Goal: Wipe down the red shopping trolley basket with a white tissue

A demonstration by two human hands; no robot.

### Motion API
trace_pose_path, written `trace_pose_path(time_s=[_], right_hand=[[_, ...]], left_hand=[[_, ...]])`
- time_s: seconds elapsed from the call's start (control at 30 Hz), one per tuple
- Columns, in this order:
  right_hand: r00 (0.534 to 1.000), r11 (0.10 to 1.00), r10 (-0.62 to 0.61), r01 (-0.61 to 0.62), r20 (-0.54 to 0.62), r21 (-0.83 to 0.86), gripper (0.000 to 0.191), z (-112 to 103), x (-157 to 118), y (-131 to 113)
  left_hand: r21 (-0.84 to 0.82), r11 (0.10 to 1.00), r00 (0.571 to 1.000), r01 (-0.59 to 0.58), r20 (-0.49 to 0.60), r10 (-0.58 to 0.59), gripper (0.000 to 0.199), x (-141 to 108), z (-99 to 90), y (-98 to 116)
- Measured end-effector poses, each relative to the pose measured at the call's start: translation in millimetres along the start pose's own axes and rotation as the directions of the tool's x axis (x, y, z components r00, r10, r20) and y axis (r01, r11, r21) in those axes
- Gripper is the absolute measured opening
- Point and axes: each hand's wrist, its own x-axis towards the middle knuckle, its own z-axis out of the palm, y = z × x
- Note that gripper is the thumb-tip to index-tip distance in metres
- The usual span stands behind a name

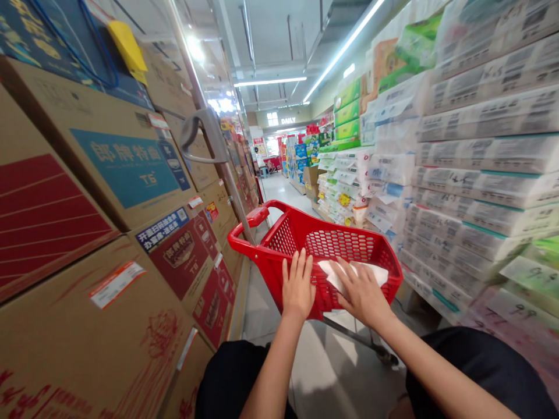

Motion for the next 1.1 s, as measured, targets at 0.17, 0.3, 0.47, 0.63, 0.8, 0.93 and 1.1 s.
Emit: trace_pose_path(time_s=[0.17,0.3,0.47,0.63,0.8,0.93,1.1], right_hand=[[0.997,0.997,0.070,-0.071,-0.020,-0.027,0.077,-6,-33,37],[0.989,0.989,0.144,-0.145,-0.015,-0.039,0.064,-7,-24,33],[0.994,0.995,0.101,-0.101,0.034,0.008,0.060,-7,12,-1],[0.999,0.999,0.018,-0.020,0.051,0.049,0.059,-8,1,17],[0.996,0.996,0.086,-0.086,0.026,0.002,0.057,-9,-28,49],[0.987,0.987,0.158,-0.158,0.009,-0.041,0.057,-8,-18,26],[0.997,0.997,0.076,-0.076,-0.018,0.001,0.078,-6,4,-6]], left_hand=[[0.001,0.999,0.999,-0.043,0.004,0.043,0.083,-4,-3.6,8],[-0.047,0.997,0.998,-0.067,-0.008,0.066,0.088,-3,-2.4,20],[-0.052,0.996,0.997,-0.077,-0.036,0.075,0.086,-2,2.5,22],[-0.035,0.996,0.996,-0.081,-0.034,0.080,0.084,-1,5.6,7],[-0.039,0.999,0.999,-0.039,-0.031,0.037,0.093,0,4.5,10],[-0.061,0.998,0.999,-0.003,-0.036,0.001,0.099,1,3.8,29],[-0.053,0.999,1.000,-0.006,-0.031,0.004,0.093,1,6.7,31]])
